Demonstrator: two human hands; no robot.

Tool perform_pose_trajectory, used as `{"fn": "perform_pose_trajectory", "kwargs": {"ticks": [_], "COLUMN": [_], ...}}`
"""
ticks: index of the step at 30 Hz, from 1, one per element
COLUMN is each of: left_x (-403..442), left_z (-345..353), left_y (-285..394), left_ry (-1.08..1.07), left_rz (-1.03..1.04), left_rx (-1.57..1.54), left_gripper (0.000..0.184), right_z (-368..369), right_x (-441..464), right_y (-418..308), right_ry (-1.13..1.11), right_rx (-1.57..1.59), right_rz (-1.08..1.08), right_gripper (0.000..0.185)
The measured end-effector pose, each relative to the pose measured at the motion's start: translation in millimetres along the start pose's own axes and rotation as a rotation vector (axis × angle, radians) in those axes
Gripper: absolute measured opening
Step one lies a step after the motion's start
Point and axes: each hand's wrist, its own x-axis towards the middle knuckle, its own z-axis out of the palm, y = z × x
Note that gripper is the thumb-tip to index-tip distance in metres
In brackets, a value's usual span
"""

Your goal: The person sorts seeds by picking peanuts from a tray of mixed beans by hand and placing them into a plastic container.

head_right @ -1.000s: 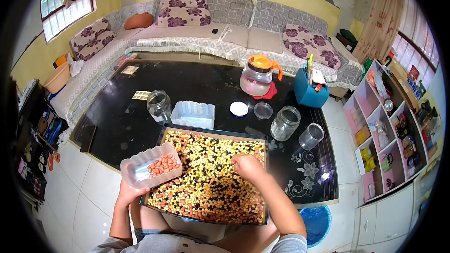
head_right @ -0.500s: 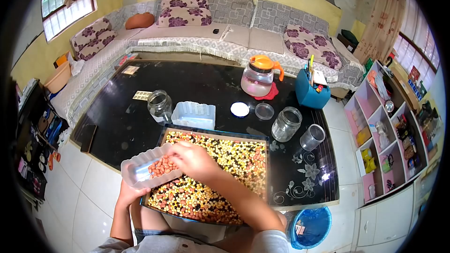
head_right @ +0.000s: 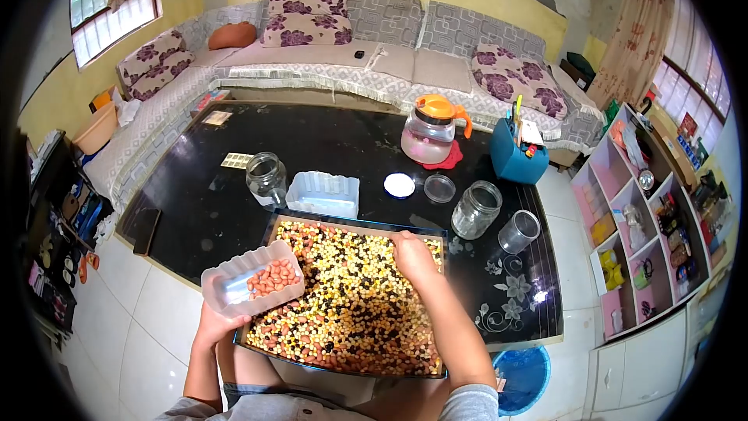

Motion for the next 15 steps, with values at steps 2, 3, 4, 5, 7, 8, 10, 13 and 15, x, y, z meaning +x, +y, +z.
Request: {"fn": "perform_pose_trajectory", "kwargs": {"ticks": [2, 3, 4, 5, 7, 8, 10, 13, 15], "left_x": [0, 0, 0, 0, 0, 0, 0, -1, 0], "left_z": [0, 0, 0, -1, -1, 0, 0, -3, -4], "left_y": [1, 1, -1, -2, -2, -1, -1, -9, -12], "left_ry": [0.007, 0.008, 0.008, 0.008, 0.004, 0.002, 0.004, 0.016, 0.012], "left_rz": [0.006, 0.013, 0.012, 0.013, 0.015, 0.007, -0.002, -0.002, 0.003], "left_rx": [0.011, 0.021, 0.022, 0.022, 0.024, 0.003, -0.019, 0.044, 0.017], "left_gripper": [0.090, 0.090, 0.090, 0.090, 0.090, 0.091, 0.092, 0.092, 0.092], "right_z": [10, 15, 17, 17, 17, 19, 26, 27, 15], "right_x": [3, 4, 5, 5, 7, 8, 11, 11, 10], "right_y": [7, 10, 10, 10, 5, 7, 13, 14, -2], "right_ry": [-0.016, -0.015, -0.012, -0.012, -0.045, -0.044, -0.036, -0.036, -0.043], "right_rx": [-0.050, -0.100, -0.150, -0.150, -0.272, -0.272, -0.241, -0.244, -0.153], "right_rz": [0.009, -0.026, -0.061, -0.059, -0.095, -0.094, -0.095, -0.095, -0.072], "right_gripper": [0.022, 0.021, 0.020, 0.020, 0.015, 0.015, 0.013, 0.014, 0.012]}}
